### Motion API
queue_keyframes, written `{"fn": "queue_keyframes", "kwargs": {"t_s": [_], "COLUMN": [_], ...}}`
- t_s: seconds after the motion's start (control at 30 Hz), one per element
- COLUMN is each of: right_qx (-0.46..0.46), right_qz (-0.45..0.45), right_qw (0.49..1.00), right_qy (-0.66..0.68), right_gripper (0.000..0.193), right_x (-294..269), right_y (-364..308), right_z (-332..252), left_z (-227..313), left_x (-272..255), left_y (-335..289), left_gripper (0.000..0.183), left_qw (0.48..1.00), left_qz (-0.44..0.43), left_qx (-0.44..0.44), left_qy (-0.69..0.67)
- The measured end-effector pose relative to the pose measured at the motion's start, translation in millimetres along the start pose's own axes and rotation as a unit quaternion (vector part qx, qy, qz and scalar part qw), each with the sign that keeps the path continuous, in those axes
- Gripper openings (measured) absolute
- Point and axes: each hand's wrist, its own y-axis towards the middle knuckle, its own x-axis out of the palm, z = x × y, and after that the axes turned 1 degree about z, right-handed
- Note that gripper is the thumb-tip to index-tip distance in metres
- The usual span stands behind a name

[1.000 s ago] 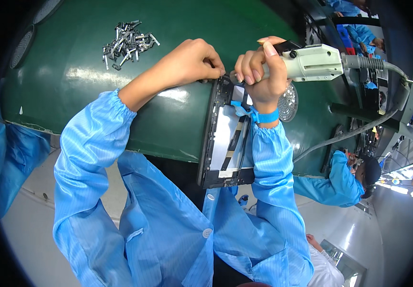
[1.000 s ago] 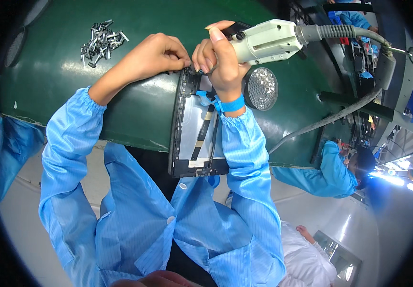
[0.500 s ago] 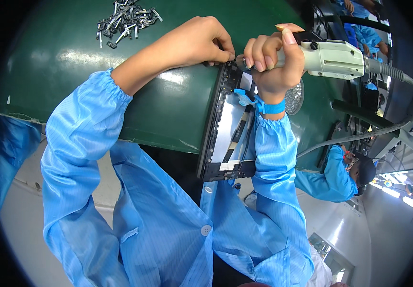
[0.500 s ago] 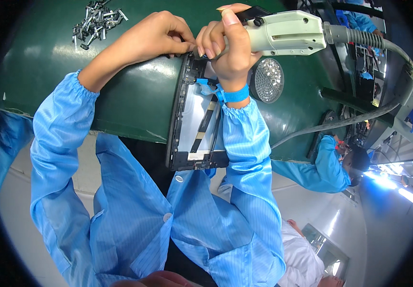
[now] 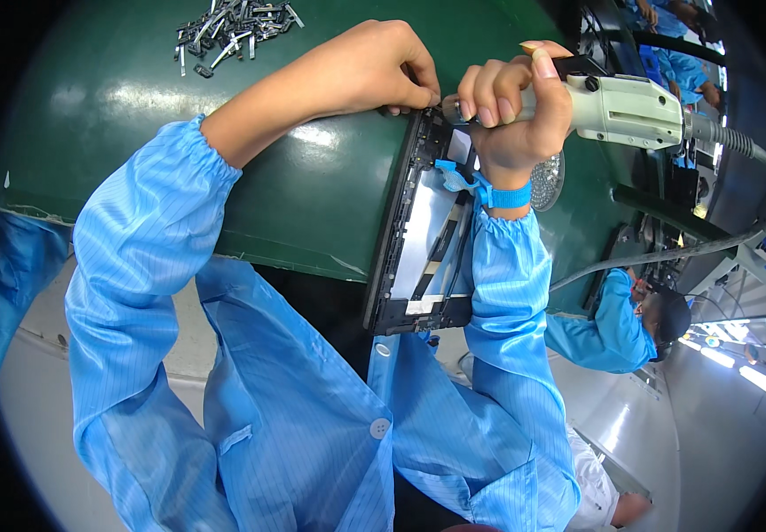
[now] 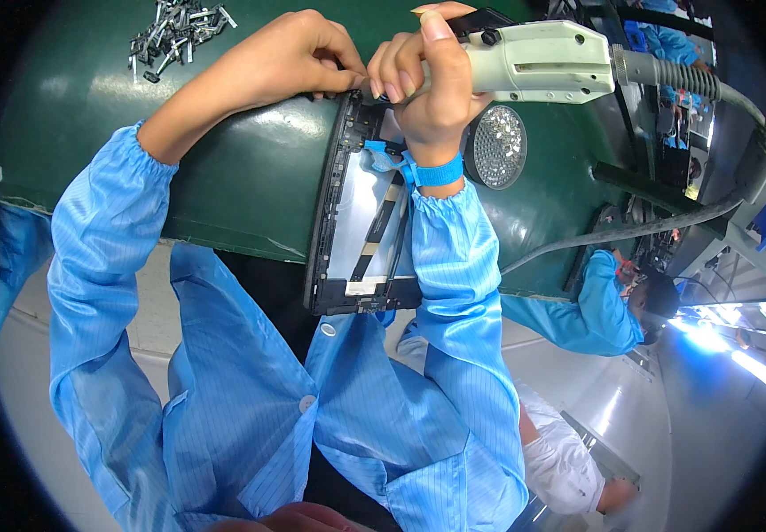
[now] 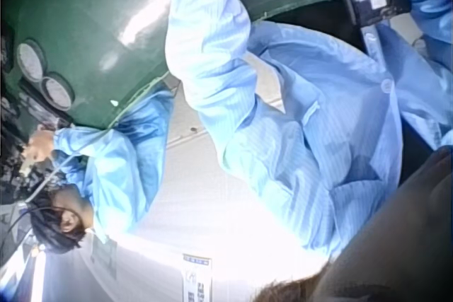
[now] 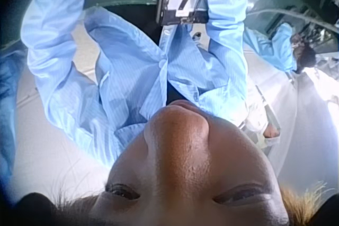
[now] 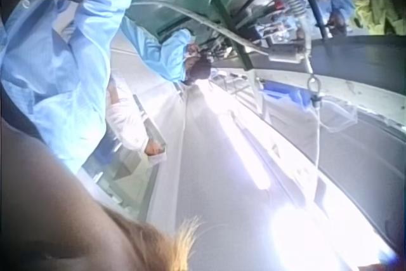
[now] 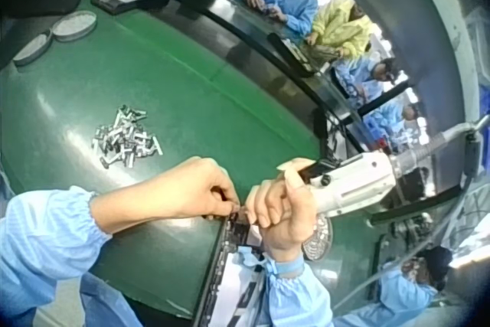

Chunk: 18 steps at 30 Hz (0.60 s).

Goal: Assembling electronic tablet devices using an electric screwdriver on a production line.

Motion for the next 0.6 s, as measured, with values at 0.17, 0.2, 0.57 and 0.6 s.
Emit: {"fn": "queue_keyframes", "kwargs": {"t_s": [0.17,0.2,0.57,0.6], "right_qx": [0.001,0.002,0.015,0.019], "right_qz": [-0.003,-0.003,-0.055,-0.062], "right_qw": [1.000,1.000,0.998,0.998], "right_qy": [0.001,-0.001,-0.028,-0.026], "right_gripper": [0.029,0.030,0.030,0.031], "right_x": [2,2,-7,-6], "right_y": [1,1,4,4], "right_z": [-1,-1,2,2], "left_z": [5,5,1,1], "left_x": [-5,-4,1,0], "left_y": [-1,-1,-1,-1], "left_gripper": [0.018,0.018,0.018,0.017], "left_qw": [1.000,1.000,1.000,1.000], "left_qz": [-0.011,-0.008,-0.001,0.001], "left_qx": [0.003,0.001,0.014,0.014], "left_qy": [0.022,0.016,0.011,0.006]}}
